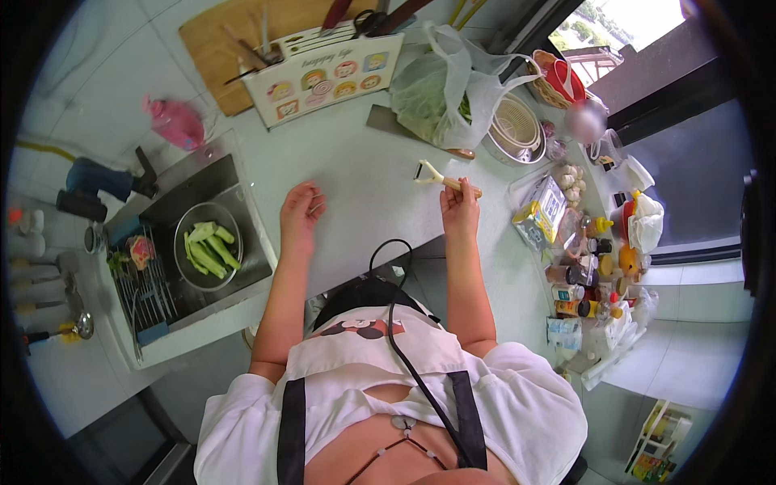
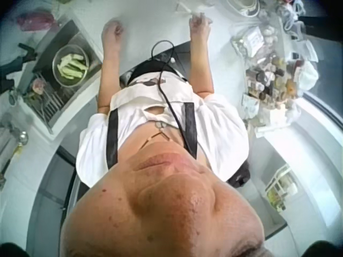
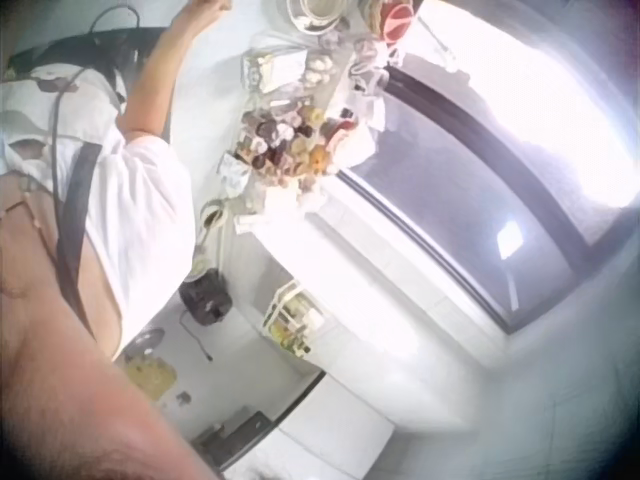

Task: The person sorts through green leafy vegetables in a plastic bag, uses a peeler on a cucumber-like vegetable, and places the peeled pieces into a bowl in the sink for washing.

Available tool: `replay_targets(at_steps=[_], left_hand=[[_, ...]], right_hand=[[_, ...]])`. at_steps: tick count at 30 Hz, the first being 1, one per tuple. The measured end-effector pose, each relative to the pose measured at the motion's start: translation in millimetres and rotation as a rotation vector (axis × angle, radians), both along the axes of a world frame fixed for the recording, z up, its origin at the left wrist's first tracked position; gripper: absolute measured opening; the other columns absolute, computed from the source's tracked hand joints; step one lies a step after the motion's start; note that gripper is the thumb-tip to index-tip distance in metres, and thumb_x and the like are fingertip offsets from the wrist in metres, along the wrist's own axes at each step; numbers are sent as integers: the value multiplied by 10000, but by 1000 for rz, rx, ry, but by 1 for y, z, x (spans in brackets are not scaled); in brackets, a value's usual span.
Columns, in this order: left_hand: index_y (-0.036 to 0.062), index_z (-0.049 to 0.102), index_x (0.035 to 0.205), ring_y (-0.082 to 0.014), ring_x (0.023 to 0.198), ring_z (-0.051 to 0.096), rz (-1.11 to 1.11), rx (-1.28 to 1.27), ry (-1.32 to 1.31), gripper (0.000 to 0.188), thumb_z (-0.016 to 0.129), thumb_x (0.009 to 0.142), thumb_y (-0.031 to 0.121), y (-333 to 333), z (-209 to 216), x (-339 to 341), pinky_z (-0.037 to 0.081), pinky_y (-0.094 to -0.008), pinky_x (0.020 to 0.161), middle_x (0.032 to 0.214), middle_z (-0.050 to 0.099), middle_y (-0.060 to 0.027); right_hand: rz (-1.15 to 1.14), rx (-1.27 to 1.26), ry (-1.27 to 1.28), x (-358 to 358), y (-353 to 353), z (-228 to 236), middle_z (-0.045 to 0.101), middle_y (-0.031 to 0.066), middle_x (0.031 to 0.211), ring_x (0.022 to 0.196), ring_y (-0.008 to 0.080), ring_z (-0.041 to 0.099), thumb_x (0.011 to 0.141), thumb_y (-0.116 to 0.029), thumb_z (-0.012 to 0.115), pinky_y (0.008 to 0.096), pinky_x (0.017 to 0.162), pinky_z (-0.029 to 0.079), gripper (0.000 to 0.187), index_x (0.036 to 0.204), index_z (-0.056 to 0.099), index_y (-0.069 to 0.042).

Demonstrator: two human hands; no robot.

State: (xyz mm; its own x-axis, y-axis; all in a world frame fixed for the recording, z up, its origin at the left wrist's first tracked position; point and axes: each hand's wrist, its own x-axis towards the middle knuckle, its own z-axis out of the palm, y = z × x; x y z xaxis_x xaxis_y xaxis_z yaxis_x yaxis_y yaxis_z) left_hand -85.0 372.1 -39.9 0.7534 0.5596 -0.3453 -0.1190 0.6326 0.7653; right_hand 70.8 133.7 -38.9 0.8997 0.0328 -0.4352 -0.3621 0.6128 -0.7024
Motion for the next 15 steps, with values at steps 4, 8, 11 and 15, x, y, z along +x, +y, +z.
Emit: replay_targets(at_steps=[4,8,11,15], left_hand=[[110,501,1105,-113,859,519,-218,121,84,273,503,843,191,-32,1,75,437,-260,759,951,540,-17],[125,380,1248,-161,1016,450,-371,153,140,469,526,828,274,-40,-9,156,407,-323,848,1158,452,-53],[194,224,1336,-259,1181,307,-399,168,226,620,519,822,374,-53,4,207,351,-427,914,1334,278,-69],[260,116,1358,-361,1224,177,-478,49,207,715,526,801,439,-58,4,267,294,-521,930,1411,75,-39]], right_hand=[[63,86,69,50,-22,-37,567,60,892,771,150,568,829,-245,537,305,722,463,222,1002,469,-125],[312,-7,30,91,-16,-33,560,142,985,836,211,576,856,-306,468,346,718,484,419,1240,314,-235],[411,-82,26,121,-9,-25,535,133,1029,837,224,577,868,-303,440,368,745,463,526,1319,173,-264],[570,-48,-29,166,0,-37,444,110,1167,850,229,577,886,-329,396,374,741,491,489,1308,154,-280]])
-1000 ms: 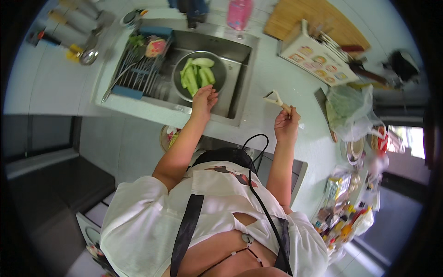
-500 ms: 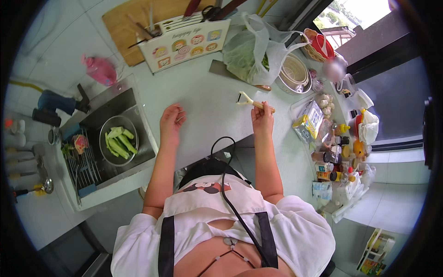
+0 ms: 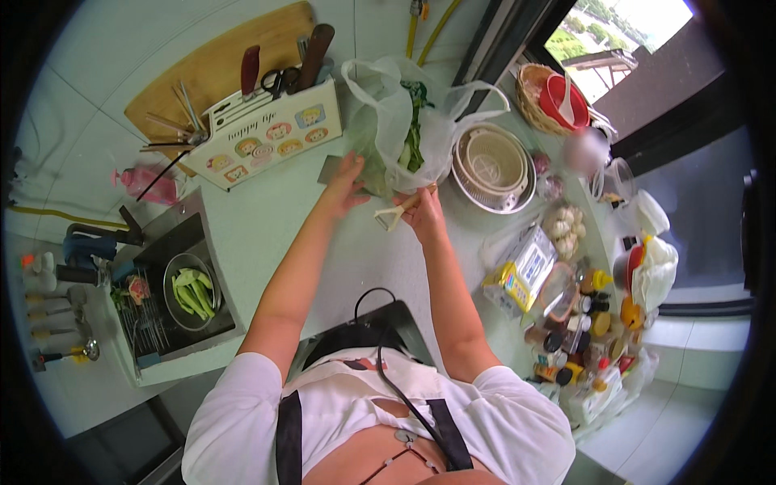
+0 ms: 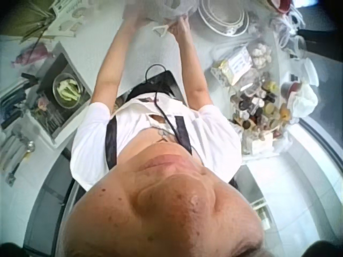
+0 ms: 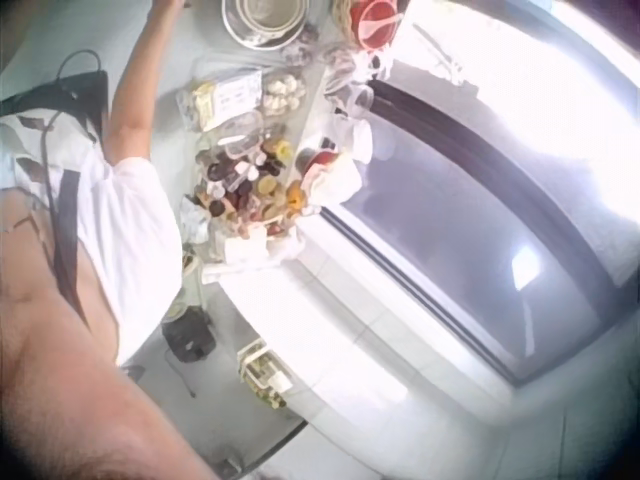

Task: The person sorts through green leafy vegetables in a plastic bag, uses a peeler on a cucumber-like vegetable, and places the peeled pieces into a bowl in the sink for washing.

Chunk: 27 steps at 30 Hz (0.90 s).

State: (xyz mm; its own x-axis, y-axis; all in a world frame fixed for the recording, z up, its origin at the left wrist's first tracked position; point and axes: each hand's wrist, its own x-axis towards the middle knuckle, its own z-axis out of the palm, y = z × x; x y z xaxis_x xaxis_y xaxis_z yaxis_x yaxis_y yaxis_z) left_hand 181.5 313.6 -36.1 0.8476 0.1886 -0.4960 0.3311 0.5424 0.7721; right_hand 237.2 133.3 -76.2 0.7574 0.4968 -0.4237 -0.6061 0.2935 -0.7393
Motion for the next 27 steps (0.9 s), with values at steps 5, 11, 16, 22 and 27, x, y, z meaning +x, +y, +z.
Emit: replay_targets(at_steps=[5,11,16,22,27], left_hand=[[276,94,1358,-353,1265,122,-30,-29,-13,693,476,816,477,-3,-12,47,290,-527,923,1410,106,-48],[244,212,1335,-307,1229,184,-1,-191,-281,651,527,800,441,9,-23,91,296,-439,944,1392,117,-32],[188,175,1354,-268,1251,204,234,-136,-218,677,514,816,420,33,-33,121,225,-369,998,1391,169,-42],[120,355,1264,-213,1149,365,313,75,-120,492,519,839,305,43,-39,97,347,-329,908,1255,385,-67],[71,534,1046,-133,857,533,475,92,13,234,506,847,190,42,-45,33,448,-255,724,956,553,-29]], right_hand=[[24,7,2,43,20,3,410,93,1213,890,242,568,889,-355,393,358,730,517,471,1288,180,-222],[58,-48,11,108,43,-3,457,82,1156,882,239,558,891,-320,404,372,740,498,396,1231,303,-143],[24,114,37,133,72,-12,429,86,1186,961,302,526,898,-289,394,391,787,439,371,1219,323,-115],[-51,184,85,121,73,-6,442,107,1169,986,322,513,912,-236,356,431,773,418,303,1170,343,-77],[-383,186,159,87,62,6,482,173,1102,1018,285,485,875,-224,445,384,811,368,397,1205,316,-46]])
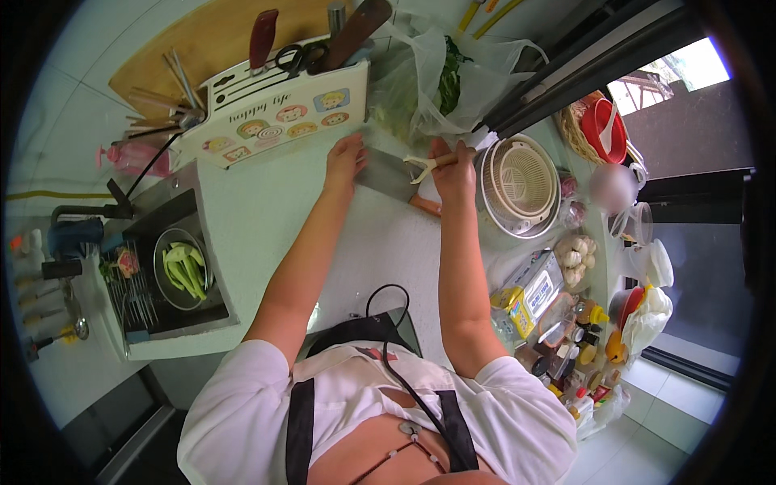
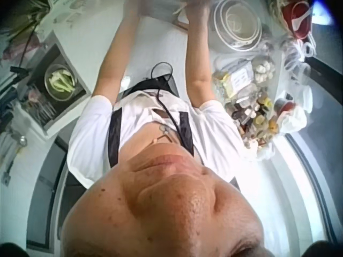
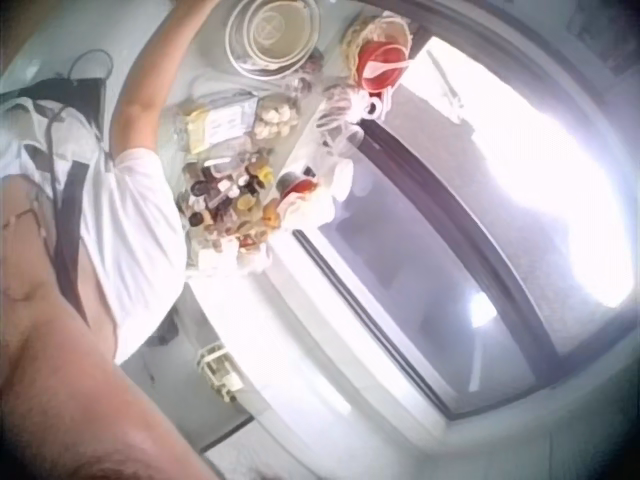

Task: The person sorts through green leafy vegetables in a plastic bag, uses a peeler on a cucumber-like vegetable, and places the peeled pieces into a bowl in the sink for washing.

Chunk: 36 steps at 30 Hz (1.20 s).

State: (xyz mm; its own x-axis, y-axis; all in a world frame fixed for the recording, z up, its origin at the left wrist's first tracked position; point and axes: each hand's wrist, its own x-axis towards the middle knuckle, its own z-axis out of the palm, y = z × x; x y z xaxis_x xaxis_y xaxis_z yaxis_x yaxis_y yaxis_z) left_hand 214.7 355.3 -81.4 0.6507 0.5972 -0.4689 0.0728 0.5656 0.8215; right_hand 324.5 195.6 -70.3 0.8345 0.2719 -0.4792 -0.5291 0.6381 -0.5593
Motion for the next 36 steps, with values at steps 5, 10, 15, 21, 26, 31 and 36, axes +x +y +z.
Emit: replay_targets(at_steps=[5,10,15,21,26,31,36], left_hand=[[55,542,1012,-131,801,547,71,-125,-101,197,481,857,160,-4,-7,-58,463,-251,687,899,560,-30],[52,548,985,-134,764,553,136,-172,-122,177,479,858,155,-2,-3,-100,470,-254,676,876,568,-41],[55,551,969,-128,767,558,155,-164,-150,170,488,850,158,8,5,-151,470,-253,683,880,571,-38],[69,557,961,-115,782,557,172,-100,-53,159,485,845,151,28,9,-246,461,-245,686,891,572,-23],[71,548,983,-107,784,555,318,-95,-62,173,480,845,148,49,0,-346,455,-239,688,891,569,-15],[70,545,995,-107,770,560,532,-124,-29,173,474,851,136,56,-9,-445,460,-233,667,874,570,-16],[66,557,975,-104,726,570,717,-56,-53,159,483,845,118,54,-14,-527,467,-218,637,853,581,-18]], right_hand=[[-5,122,70,-37,-10,-7,496,115,1093,1057,221,455,866,-367,447,344,866,316,426,1155,432,-55],[213,45,22,-74,-15,-7,478,19,902,791,126,462,864,-428,418,261,689,377,436,1114,492,-79],[98,-56,-19,-129,1,24,426,-12,703,563,77,387,850,-385,483,196,495,350,324,982,537,-94],[288,-16,-6,-195,27,31,486,-20,656,559,71,455,824,-302,539,176,457,375,251,934,541,-76],[565,-187,-51,-278,68,27,536,20,738,587,80,487,817,-238,530,177,458,397,276,1018,525,-48],[974,-364,-221,-367,120,19,552,35,792,612,80,499,829,-242,515,188,505,418,318,1079,504,-46],[1215,-458,-290,-413,162,-5,549,15,797,629,69,503,849,-258,495,188,530,427,296,1059,497,-50]])
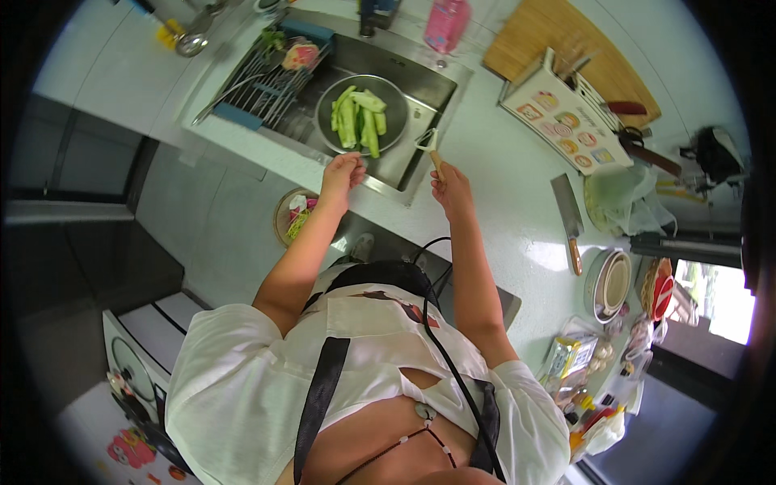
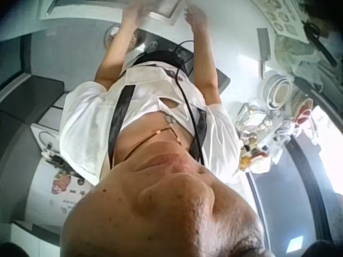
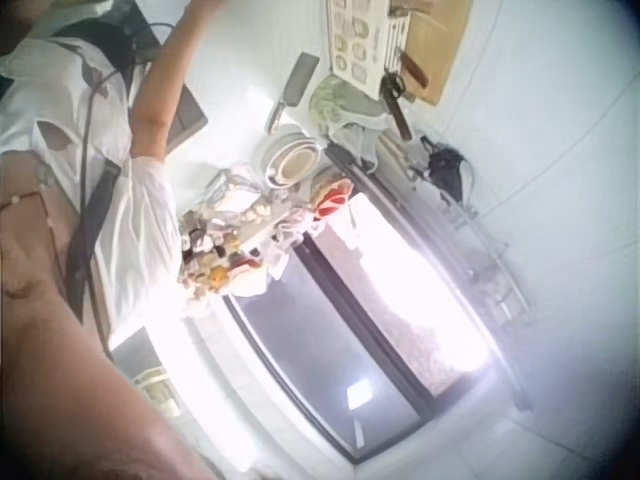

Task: The person sorts through green leafy vegetables in a plastic bag, uses a peeler on a cucumber-like vegetable, and places the peeled pieces into a bowl in the sink for washing.

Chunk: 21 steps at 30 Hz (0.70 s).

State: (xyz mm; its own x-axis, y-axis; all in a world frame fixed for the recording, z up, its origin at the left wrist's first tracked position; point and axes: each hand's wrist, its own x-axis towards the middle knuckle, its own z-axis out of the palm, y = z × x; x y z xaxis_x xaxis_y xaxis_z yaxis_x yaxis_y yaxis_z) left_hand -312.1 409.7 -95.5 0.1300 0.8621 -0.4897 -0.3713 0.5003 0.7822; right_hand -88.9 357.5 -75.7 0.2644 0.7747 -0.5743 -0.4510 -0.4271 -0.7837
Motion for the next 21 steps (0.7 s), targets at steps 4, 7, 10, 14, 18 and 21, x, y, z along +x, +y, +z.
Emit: replay_targets(at_steps=[4,7,10,14,18,21], left_hand=[[63,556,971,-109,752,564,175,2,22,158,473,845,113,-17,4,-43,466,-226,654,872,577,-29],[60,553,979,-96,721,553,277,5,3,162,488,842,116,-33,11,-61,462,-207,619,842,567,-15],[60,548,990,-95,735,550,346,5,6,169,487,845,123,-55,10,-76,460,-208,638,849,562,-14],[52,543,987,-125,771,565,421,-26,62,175,488,849,144,-86,3,-94,472,-242,679,867,574,-36],[42,539,999,-138,786,569,417,-30,98,191,490,851,153,-100,15,-89,472,-255,710,880,578,-47],[41,538,1008,-138,795,566,384,-2,122,196,486,852,149,-100,27,-78,467,-257,726,885,577,-46]], right_hand=[[157,38,50,-18,36,-22,543,28,845,649,85,511,847,-275,506,200,556,434,364,1132,457,-53],[236,116,11,-34,60,-23,515,61,960,689,126,530,839,-279,522,241,589,450,471,1223,371,-51],[272,62,-69,-44,70,-17,452,110,1135,778,178,554,830,-257,539,291,628,463,583,1296,258,-48],[223,66,10,-40,55,-40,497,117,1114,792,169,555,836,-223,527,276,627,462,495,1249,329,-33],[215,110,111,-26,31,-35,542,104,1058,779,144,543,844,-207,506,241,622,454,394,1184,414,-32],[145,136,134,-19,13,-14,550,93,1050,770,126,531,850,-195,492,216,623,444,349,1159,451,-39]])
